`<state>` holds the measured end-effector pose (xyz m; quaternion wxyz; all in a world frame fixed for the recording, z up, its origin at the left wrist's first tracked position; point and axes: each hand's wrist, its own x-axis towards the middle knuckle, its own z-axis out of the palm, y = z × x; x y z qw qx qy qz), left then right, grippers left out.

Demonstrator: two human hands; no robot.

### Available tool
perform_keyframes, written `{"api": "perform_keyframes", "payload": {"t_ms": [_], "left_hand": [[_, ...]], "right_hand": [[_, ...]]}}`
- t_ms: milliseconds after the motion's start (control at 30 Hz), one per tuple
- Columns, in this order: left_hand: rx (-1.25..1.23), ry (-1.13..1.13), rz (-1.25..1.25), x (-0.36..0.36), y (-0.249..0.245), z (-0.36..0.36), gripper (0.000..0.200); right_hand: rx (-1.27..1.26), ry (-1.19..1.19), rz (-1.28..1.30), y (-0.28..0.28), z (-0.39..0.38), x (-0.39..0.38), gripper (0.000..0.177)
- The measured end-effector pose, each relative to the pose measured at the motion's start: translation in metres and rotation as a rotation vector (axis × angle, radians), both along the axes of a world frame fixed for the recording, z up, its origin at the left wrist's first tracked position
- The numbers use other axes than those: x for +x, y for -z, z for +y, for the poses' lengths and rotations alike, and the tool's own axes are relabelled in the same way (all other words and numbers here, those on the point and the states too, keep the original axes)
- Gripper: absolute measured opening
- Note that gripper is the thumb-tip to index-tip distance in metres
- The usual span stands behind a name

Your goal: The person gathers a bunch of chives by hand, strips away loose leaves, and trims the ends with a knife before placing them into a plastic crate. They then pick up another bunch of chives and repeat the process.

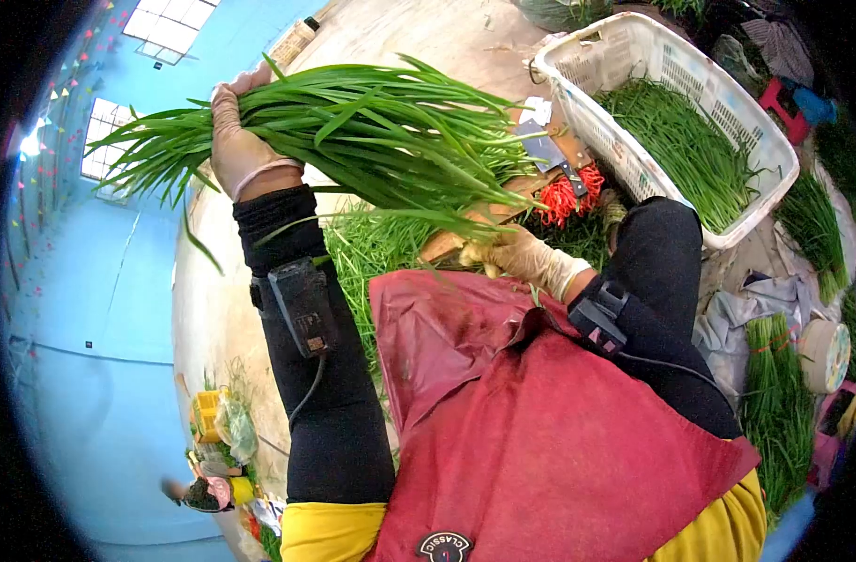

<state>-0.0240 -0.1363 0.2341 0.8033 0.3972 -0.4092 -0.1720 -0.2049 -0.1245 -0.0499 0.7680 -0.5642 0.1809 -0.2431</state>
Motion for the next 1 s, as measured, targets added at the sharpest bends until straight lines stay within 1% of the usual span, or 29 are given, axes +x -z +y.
{"api": "perform_keyframes", "payload": {"t_ms": [33, 67, 100, 133, 167, 233, 267, 333, 400, 433, 467, 533, 567, 600, 633, 667, 733, 800, 833, 867, 933, 967, 1000], "left_hand": [[0.008, 0.017, 0.024, -0.003, 0.000, 0.000, 0.029], [0.004, 0.025, 0.027, -0.004, -0.001, -0.001, 0.029], [-0.010, 0.031, 0.031, -0.004, -0.004, -0.001, 0.029], [-0.027, 0.032, 0.036, 0.000, -0.006, -0.001, 0.029], [-0.037, 0.045, 0.020, 0.004, -0.007, -0.003, 0.028], [-0.036, 0.040, 0.028, 0.005, -0.002, -0.005, 0.028], [-0.036, 0.035, 0.030, 0.003, -0.002, -0.005, 0.028], [-0.034, 0.075, 0.020, 0.002, -0.001, -0.005, 0.028], [-0.038, 0.063, 0.014, -0.004, -0.002, -0.005, 0.028], [-0.043, 0.071, 0.012, -0.006, -0.004, -0.004, 0.028], [-0.037, 0.068, 0.007, -0.009, -0.005, -0.003, 0.029], [-0.022, 0.056, -0.001, -0.011, -0.007, -0.001, 0.030], [-0.015, 0.033, -0.034, -0.009, -0.009, 0.000, 0.029], [-0.017, 0.031, -0.033, -0.007, -0.010, 0.000, 0.029], [-0.018, 0.038, -0.026, -0.005, -0.012, -0.001, 0.030], [-0.019, 0.045, -0.017, -0.002, -0.011, -0.001, 0.030], [-0.023, 0.062, 0.000, 0.002, -0.006, -0.001, 0.029], [-0.027, 0.085, 0.018, -0.001, -0.005, 0.001, 0.028], [-0.029, 0.074, 0.045, -0.002, -0.005, 0.001, 0.027], [-0.033, 0.060, 0.069, -0.002, -0.006, 0.002, 0.027], [-0.030, 0.061, 0.031, 0.001, -0.006, 0.005, 0.026], [-0.027, 0.058, -0.007, 0.003, -0.005, 0.007, 0.025], [-0.028, 0.048, -0.008, 0.005, -0.006, 0.009, 0.025]], "right_hand": [[-0.039, -0.101, 0.112, 0.004, -0.003, -0.011, 0.021], [-0.042, -0.093, 0.116, 0.019, -0.006, -0.018, 0.021], [-0.357, -0.174, 0.393, 0.041, -0.010, -0.021, 0.020], [-0.675, -0.257, 0.672, 0.049, -0.013, -0.026, 0.020], [-0.680, -0.258, 0.674, 0.059, -0.015, -0.032, 0.020], [-0.965, 0.339, 0.368, 0.061, -0.012, -0.041, 0.027], [-0.885, 0.329, 0.366, 0.056, -0.025, -0.040, 0.040], [-0.982, 0.579, 0.436, 0.028, -0.025, -0.039, 0.064], [-1.062, 0.658, 0.500, 0.024, -0.034, -0.024, 0.086], [-1.037, 0.577, 0.609, 0.016, -0.036, -0.014, 0.097], [-1.048, 0.598, 0.593, 0.016, -0.041, -0.006, 0.084], [-0.091, 0.228, 0.177, 0.060, -0.067, 0.018, 0.052], [-0.923, 0.346, 0.618, 0.057, -0.063, 0.017, 0.030], [-0.926, 0.345, 0.618, 0.076, -0.061, 0.017, 0.030], [-1.097, 0.474, 0.462, 0.113, -0.061, 0.017, 0.027], [-1.260, 0.600, 0.295, 0.137, -0.062, 0.012, 0.026], [-0.838, 0.117, 0.714, 0.102, -0.047, -0.031, 0.030], [-0.753, -0.137, 1.006, 0.113, -0.045, -0.044, 0.033], [-0.795, -0.337, 1.063, 0.115, -0.044, -0.052, 0.042], [-0.795, -0.336, 1.064, 0.116, -0.044, -0.059, 0.042], [-0.739, -0.266, 0.805, 0.092, -0.041, -0.072, 0.055], [-0.663, -0.130, 0.605, 0.108, -0.052, -0.071, 0.064], [-0.429, 0.011, 0.419, 0.088, -0.052, -0.073, 0.058]]}}
